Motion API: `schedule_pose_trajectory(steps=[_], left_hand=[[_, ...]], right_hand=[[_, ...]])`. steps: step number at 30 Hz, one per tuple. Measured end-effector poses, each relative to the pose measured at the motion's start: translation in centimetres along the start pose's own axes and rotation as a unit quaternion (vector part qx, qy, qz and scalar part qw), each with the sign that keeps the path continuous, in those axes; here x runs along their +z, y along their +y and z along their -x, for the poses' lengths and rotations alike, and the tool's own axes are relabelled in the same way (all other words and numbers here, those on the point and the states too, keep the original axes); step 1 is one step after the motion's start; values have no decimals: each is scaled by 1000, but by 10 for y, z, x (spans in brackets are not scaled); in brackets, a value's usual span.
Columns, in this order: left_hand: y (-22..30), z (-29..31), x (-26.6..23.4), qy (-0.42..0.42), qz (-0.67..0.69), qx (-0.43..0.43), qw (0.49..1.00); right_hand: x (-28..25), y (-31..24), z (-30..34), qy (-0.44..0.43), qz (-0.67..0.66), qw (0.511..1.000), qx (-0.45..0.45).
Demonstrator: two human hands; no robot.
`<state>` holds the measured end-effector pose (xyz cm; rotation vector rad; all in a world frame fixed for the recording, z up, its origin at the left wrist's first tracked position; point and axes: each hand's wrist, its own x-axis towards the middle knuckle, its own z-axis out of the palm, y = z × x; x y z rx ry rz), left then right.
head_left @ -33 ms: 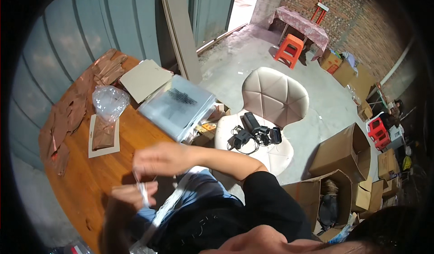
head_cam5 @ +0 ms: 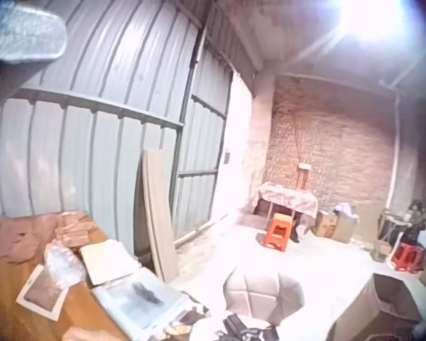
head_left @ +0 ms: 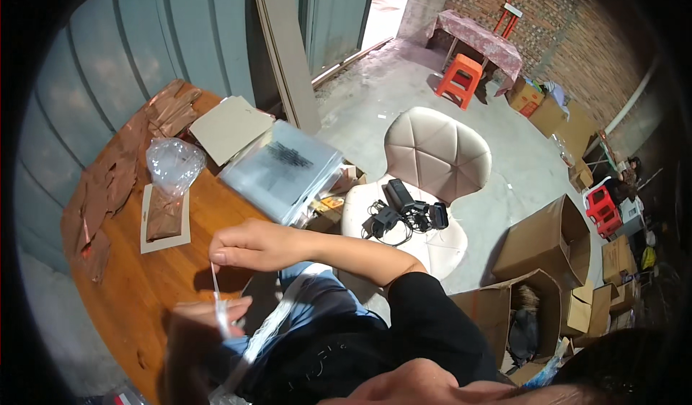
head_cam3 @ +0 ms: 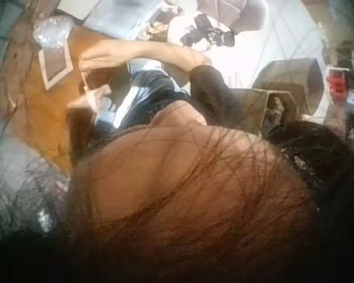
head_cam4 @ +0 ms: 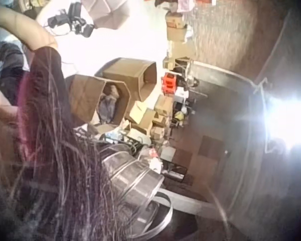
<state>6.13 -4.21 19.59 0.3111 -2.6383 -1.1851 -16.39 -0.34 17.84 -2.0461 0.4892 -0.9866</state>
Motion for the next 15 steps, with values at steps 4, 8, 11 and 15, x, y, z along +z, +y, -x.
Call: schedule_pose_trajectory(steps=[4, 8, 11, 15], left_hand=[[25, -3, 7, 313, 37, -87, 945], [-69, 19, 13, 141, -364, 425, 816], [-3, 17, 19, 179, 49, 71, 980], [-36, 26, 30, 338, 223, -132, 905]], right_hand=[[29, 15, 7, -47, 74, 995, 50], [3, -26, -3, 49, 51, 997, 18], [9, 12, -3, 71, 27, 996, 43], [37, 18, 4, -3, -26, 998, 48]])
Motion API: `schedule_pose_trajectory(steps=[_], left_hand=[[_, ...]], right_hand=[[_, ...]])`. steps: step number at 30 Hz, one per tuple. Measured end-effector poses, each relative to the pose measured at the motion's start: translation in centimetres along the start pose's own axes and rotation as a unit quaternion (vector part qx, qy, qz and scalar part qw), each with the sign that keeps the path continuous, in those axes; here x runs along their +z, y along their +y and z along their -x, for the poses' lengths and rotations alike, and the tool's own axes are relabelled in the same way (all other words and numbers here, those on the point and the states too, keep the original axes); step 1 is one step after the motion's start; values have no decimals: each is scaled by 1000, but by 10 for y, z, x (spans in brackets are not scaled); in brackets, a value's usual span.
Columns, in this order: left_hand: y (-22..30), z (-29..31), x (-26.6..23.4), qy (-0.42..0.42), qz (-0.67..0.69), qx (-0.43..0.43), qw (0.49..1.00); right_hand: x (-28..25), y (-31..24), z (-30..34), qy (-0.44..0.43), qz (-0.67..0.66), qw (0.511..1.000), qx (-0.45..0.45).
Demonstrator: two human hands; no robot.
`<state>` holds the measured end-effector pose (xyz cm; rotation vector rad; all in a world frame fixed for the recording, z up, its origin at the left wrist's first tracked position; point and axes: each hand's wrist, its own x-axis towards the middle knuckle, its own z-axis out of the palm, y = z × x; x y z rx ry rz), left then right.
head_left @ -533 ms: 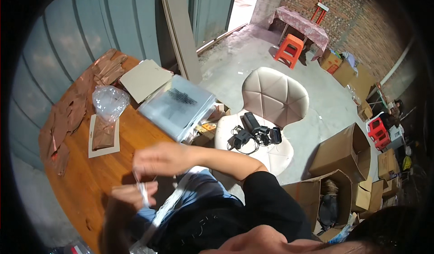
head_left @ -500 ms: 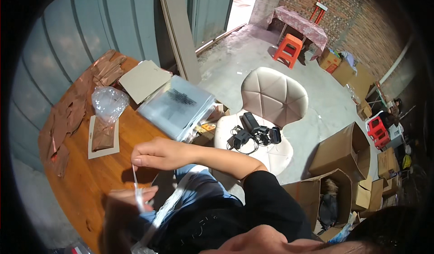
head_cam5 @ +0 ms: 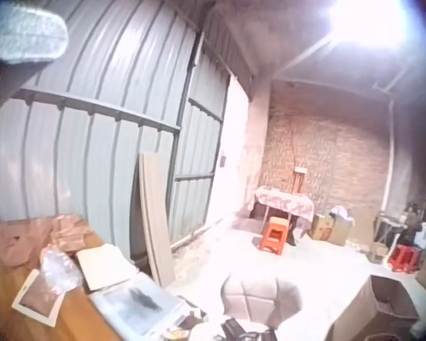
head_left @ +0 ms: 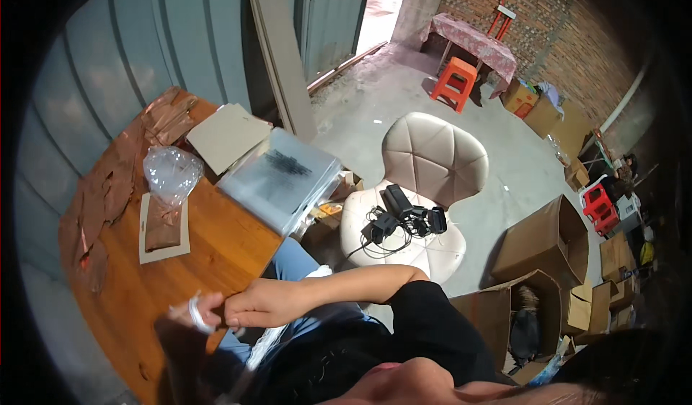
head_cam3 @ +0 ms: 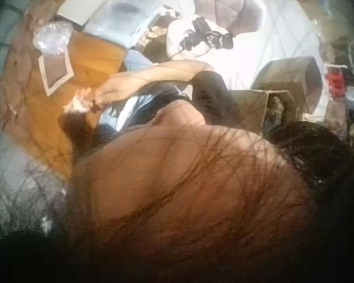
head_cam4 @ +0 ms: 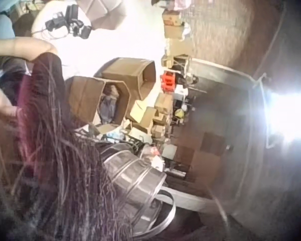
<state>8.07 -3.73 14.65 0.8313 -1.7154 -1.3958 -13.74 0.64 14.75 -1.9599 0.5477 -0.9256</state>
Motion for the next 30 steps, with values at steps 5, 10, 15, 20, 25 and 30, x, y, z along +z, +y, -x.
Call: schedule_pose_trajectory(steps=[5, 10, 15, 20, 25, 30], left_hand=[[18, -34, -33, -7, -490, 328, 807], [-21, -48, -94, 100, -490, 133, 856], [-34, -45, -107, -48, -660, -107, 742], [-40, -43, -112, -170, -755, -48, 632], [-56, -34, -117, -167, -777, 46, 605], [-63, -28, -117, -108, -783, 144, 596]], right_hand=[[-4, 19, 17, 15, 14, 995, 99], [2, 36, 47, -6, 42, 980, 197], [12, 36, 49, -57, 21, 963, 261], [15, 40, 27, -17, 83, 982, 167], [24, 55, -44, 43, 308, 948, -59], [33, 123, -126, 82, 351, 931, -56]])
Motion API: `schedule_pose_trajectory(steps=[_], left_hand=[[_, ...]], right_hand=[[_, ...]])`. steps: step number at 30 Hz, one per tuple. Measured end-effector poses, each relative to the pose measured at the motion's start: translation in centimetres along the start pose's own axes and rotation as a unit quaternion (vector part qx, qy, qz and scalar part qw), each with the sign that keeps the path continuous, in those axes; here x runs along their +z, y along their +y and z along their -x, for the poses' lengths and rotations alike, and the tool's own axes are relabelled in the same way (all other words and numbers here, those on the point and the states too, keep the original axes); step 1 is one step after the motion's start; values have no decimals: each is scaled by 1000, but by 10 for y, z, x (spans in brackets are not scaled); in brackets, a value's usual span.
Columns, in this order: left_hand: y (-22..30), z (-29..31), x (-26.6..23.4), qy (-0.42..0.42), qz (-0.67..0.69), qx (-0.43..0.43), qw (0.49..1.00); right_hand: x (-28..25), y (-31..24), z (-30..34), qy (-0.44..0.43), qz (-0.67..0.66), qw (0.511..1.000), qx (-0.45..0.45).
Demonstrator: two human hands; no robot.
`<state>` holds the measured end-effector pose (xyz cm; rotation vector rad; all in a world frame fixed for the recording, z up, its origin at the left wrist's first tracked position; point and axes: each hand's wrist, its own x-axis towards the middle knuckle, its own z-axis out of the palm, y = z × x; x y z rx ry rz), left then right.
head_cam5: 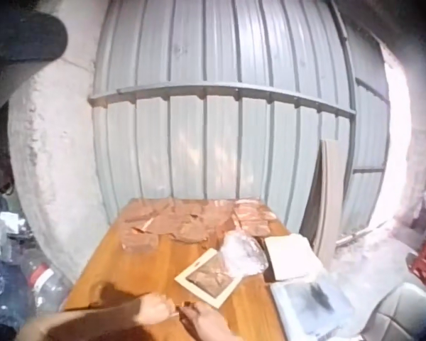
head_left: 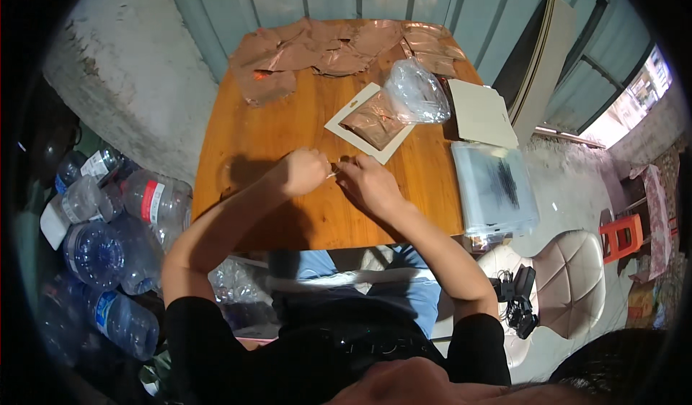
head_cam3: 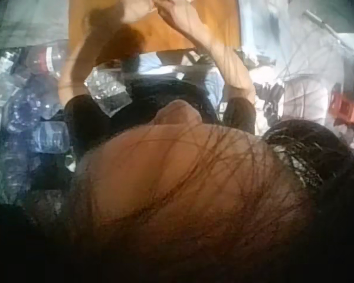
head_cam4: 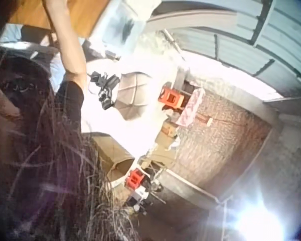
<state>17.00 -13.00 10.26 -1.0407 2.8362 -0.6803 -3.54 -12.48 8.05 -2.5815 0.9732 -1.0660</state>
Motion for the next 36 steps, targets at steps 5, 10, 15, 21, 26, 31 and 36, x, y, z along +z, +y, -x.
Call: schedule_pose_trajectory(steps=[5, 10, 15, 21, 26, 31, 36], left_hand=[[6, 8, -6, 12, 24, -21, 999], [-3, 23, -9, 61, 170, -45, 983], [-9, 23, -5, 198, 261, -91, 940], [-1, 29, 27, 110, 365, -212, 900], [15, 16, -2, 282, 251, -161, 912], [81, 14, -61, 212, 285, 18, 935], [139, 29, -65, 70, 414, 52, 906]], right_hand=[[20, 33, -34, -76, 0, 997, 13], [19, 33, -37, -111, -55, 992, -37], [-3, 16, -28, -87, -66, 994, 9], [-88, -34, 23, -198, -275, 927, 160], [-93, -35, 108, -325, -299, 872, 210], [-56, -9, 190, -287, -115, 939, 152], [3, -5, 236, -310, -38, 944, 111]])
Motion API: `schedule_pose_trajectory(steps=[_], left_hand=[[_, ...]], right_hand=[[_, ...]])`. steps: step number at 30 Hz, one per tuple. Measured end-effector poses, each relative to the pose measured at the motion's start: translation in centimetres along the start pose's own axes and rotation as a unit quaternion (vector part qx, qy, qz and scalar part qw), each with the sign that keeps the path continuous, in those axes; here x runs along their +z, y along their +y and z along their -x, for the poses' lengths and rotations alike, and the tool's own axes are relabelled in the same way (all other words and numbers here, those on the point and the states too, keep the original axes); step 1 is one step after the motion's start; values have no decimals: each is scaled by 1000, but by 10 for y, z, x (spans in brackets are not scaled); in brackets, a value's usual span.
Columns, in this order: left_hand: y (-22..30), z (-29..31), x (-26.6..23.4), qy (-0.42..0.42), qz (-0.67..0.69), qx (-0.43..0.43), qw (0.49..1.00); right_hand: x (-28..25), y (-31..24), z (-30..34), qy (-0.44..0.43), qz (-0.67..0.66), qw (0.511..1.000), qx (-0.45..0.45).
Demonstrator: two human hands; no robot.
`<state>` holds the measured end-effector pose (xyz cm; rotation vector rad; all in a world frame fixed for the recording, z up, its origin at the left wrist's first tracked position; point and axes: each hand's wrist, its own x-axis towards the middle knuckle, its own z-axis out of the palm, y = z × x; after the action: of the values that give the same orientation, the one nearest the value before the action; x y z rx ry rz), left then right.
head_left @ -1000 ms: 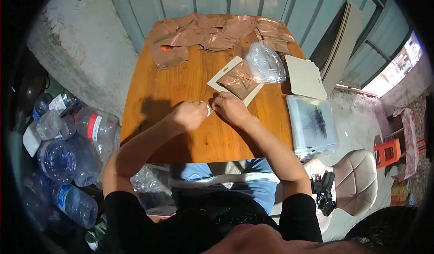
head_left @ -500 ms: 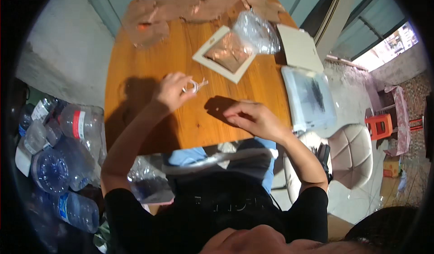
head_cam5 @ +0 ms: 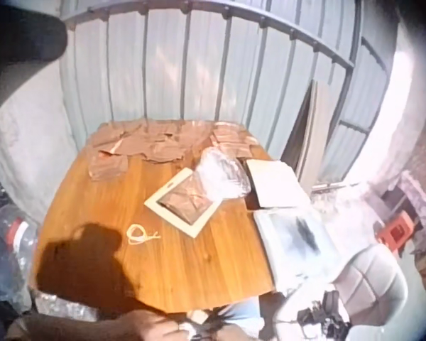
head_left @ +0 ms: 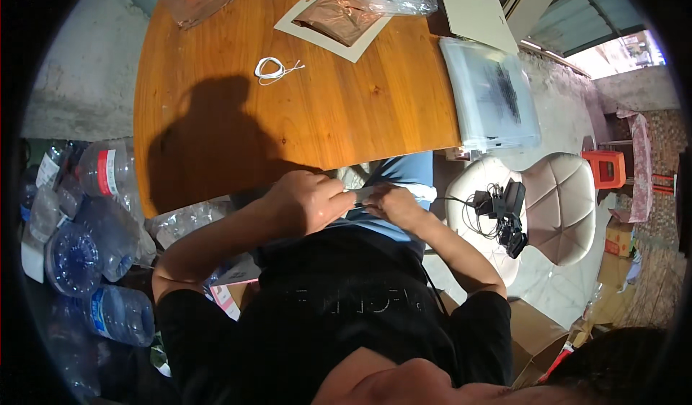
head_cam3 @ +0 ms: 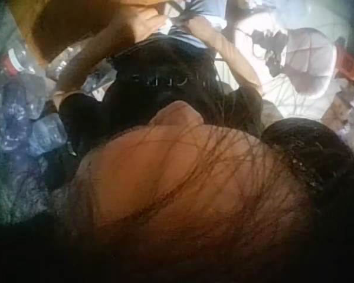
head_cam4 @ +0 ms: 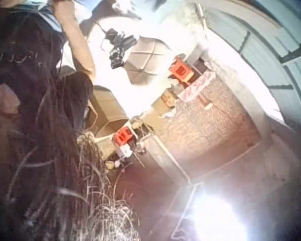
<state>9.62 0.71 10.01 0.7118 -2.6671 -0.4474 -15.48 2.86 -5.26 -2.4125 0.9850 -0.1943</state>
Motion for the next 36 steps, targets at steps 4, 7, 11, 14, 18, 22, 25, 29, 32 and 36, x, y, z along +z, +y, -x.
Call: schedule_pose_trajectory(steps=[4, 7, 11, 14, 18, 22, 25, 29, 32, 36], left_hand=[[1, 10, 26, -7, 39, -57, 998], [5, 14, 37, -79, 103, -139, 982], [12, -8, 54, -156, 186, -214, 946], [16, -23, 39, -238, 385, -152, 879], [34, -66, -34, -264, 511, -185, 797], [49, -113, -83, -132, 541, -158, 815], [40, -141, -99, 41, 233, -51, 970], [7, -152, -113, 196, -112, 103, 969], [-28, -117, -102, -104, -221, 41, 969], [-3, -64, -102, -160, 327, 17, 931]], right_hand=[[17, 0, -9, -37, 62, 997, 22], [-4, -3, -5, -43, -17, 999, 20], [-77, -29, 7, 23, -209, 978, -14], [-125, -44, 12, 23, -302, 953, -2], [-153, -44, 18, 92, -453, 885, -49], [-126, -53, -5, 115, -649, 751, -40], [-156, -115, -33, 153, -873, 462, -14], [-171, -94, -18, 48, -862, 496, -95], [-195, -82, 13, 135, -626, 767, 24], [-203, -76, 10, 285, -325, 899, -65]])
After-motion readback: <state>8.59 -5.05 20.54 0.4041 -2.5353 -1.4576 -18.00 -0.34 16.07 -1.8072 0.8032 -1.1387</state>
